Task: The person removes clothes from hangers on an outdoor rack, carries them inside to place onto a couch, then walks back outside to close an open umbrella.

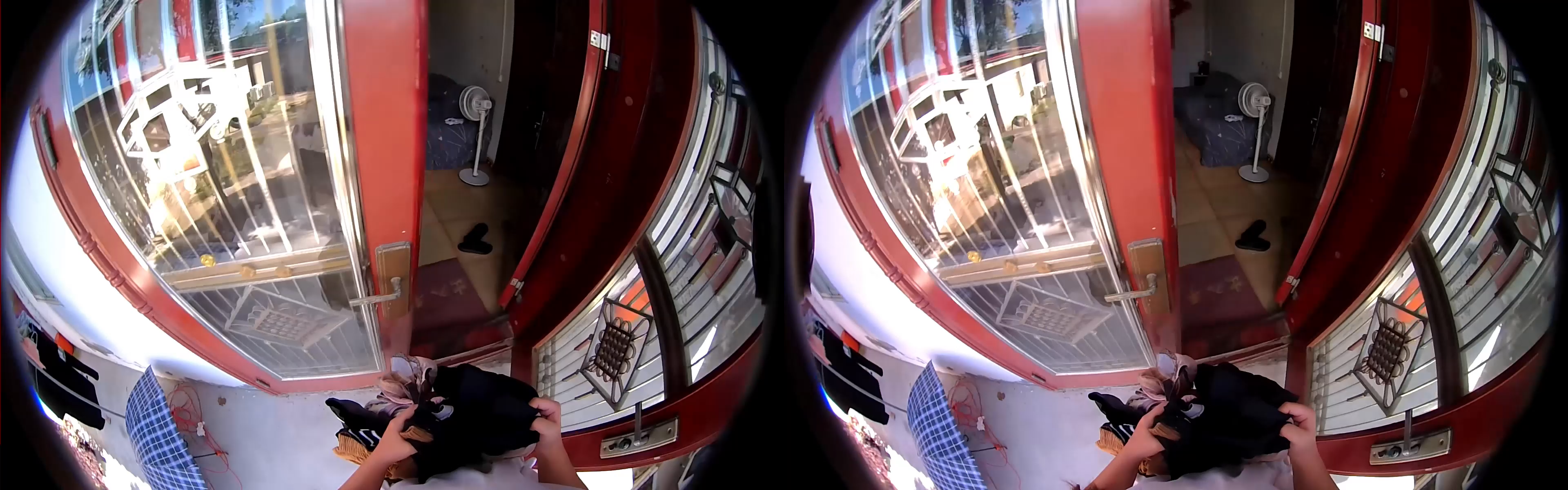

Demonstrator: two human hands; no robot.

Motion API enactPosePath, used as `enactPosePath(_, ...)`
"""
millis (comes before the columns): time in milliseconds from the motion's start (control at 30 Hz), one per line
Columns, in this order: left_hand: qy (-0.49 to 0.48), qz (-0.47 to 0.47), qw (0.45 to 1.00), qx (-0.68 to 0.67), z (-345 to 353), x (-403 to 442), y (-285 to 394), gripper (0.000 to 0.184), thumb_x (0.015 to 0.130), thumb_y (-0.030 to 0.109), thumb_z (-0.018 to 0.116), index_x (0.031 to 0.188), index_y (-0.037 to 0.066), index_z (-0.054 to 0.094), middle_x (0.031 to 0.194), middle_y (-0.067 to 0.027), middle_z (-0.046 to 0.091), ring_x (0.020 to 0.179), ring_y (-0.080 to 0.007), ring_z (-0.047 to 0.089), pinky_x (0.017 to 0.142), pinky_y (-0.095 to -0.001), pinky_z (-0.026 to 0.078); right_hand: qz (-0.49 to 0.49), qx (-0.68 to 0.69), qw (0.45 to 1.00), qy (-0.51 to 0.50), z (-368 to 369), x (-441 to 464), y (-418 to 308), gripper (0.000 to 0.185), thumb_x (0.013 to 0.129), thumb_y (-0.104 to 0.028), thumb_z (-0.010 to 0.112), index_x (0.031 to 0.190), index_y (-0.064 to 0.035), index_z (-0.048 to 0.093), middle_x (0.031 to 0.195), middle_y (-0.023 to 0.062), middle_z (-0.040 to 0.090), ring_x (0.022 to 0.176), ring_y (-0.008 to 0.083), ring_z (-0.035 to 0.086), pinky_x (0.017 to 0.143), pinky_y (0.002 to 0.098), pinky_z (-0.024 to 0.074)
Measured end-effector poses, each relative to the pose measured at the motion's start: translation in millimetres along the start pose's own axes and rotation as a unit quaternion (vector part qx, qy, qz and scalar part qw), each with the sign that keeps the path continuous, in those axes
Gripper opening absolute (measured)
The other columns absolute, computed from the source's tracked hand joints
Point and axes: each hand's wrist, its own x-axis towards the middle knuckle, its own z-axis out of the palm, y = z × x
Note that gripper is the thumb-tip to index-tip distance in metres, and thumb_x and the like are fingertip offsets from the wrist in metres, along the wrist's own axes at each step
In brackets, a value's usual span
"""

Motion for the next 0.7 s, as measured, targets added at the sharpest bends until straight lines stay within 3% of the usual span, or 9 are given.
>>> enactPosePath(100,-0.007,-0.056,0.998,0.014,10,52,-15,0.065,0.069,0.0,0.074,0.127,-0.002,0.046,0.113,-0.0077,0.058,0.1,-0.0136,0.056,0.09,-0.0267,0.042,0.0,0.016,0.999,0.048,-30,33,12,0.017,0.049,-0.007,0.05,0.063,0.0,0.055,0.064,0.0019,0.058,0.059,0.0102,0.052,0.056,0.0204,0.0386)
enactPosePath(133,0.001,-0.067,0.996,0.062,9,72,-29,0.065,0.07,0.001,0.074,0.128,-0.003,0.045,0.116,-0.0075,0.057,0.103,-0.0136,0.055,0.092,-0.0272,0.041,0.003,0.019,0.999,0.038,-44,46,16,0.019,0.052,-0.003,0.048,0.067,0.0023,0.057,0.068,0.0001,0.056,0.066,0.0078,0.05,0.061,0.0203,0.0369)
enactPosePath(233,-0.049,-0.058,0.995,0.069,14,145,-47,0.065,0.07,0.002,0.074,0.129,-0.003,0.044,0.117,-0.0069,0.057,0.105,-0.0135,0.054,0.094,-0.0279,0.04,-0.014,0.049,0.997,0.059,-84,99,46,0.022,0.05,-0.002,0.048,0.069,0.0025,0.059,0.07,0.0023,0.059,0.069,0.0098,0.053,0.065,0.0206,0.0389)
enactPosePath(267,-0.051,-0.073,0.991,0.097,18,170,-52,0.067,0.069,0.005,0.075,0.128,-0.001,0.045,0.117,-0.0063,0.057,0.107,-0.013,0.053,0.095,-0.0281,0.039,-0.013,0.044,0.993,0.107,-91,119,51,0.023,0.044,-0.006,0.049,0.064,0.002,0.056,0.067,0.0046,0.06,0.065,0.0131,0.055,0.061,0.0223,0.0396)
enactPosePath(300,-0.054,-0.06,0.991,0.107,18,203,-62,0.068,0.068,0.006,0.076,0.128,-0.001,0.046,0.116,-0.0063,0.057,0.106,-0.0129,0.053,0.095,-0.028,0.039,-0.048,0.042,0.994,0.092,-114,142,72,0.024,0.043,-0.006,0.048,0.064,0.0024,0.056,0.069,0.0059,0.06,0.067,0.0146,0.056,0.064,0.0224,0.0408)
enactPosePath(400,-0.029,-0.088,0.982,0.163,29,265,-82,0.073,0.064,0.009,0.08,0.128,0.0,0.047,0.114,-0.0062,0.058,0.105,-0.013,0.054,0.093,-0.028,0.04,-0.033,0.042,0.984,0.168,-141,199,65,0.025,0.046,-0.004,0.049,0.069,0.003,0.057,0.072,0.0072,0.061,0.07,0.0158,0.056,0.068,0.0239,0.0428)
enactPosePath(467,-0.031,-0.079,0.987,0.139,51,305,-70,0.07,0.064,0.01,0.08,0.127,0.001,0.048,0.112,-0.0058,0.058,0.103,-0.0134,0.055,0.092,-0.0281,0.041,-0.014,0.059,0.987,0.148,-156,235,39,0.025,0.047,-0.005,0.049,0.069,0.0016,0.057,0.071,0.0052,0.06,0.069,0.0139,0.055,0.067,0.0231,0.0417)
enactPosePath(500,-0.032,-0.063,0.989,0.133,62,323,-62,0.069,0.065,0.01,0.08,0.126,0.002,0.049,0.112,-0.0055,0.059,0.102,-0.0132,0.055,0.092,-0.028,0.042,-0.022,0.033,0.997,0.067,-182,252,47,0.028,0.046,-0.002,0.045,0.07,0.003,0.057,0.078,0.003,0.06,0.077,0.0122,0.055,0.072,0.0211,0.039)
enactPosePath(700,-0.076,0.002,0.979,0.187,87,387,-54,0.056,0.073,0.006,0.072,0.125,0.003,0.05,0.116,-0.0051,0.057,0.102,-0.0124,0.053,0.091,-0.0264,0.041,-0.076,0.045,0.996,0.03,-225,334,28,0.021,0.047,-0.01,0.051,0.065,0.0008,0.052,0.072,0.0043,0.059,0.069,0.0136,0.053,0.068,0.0229,0.0393)
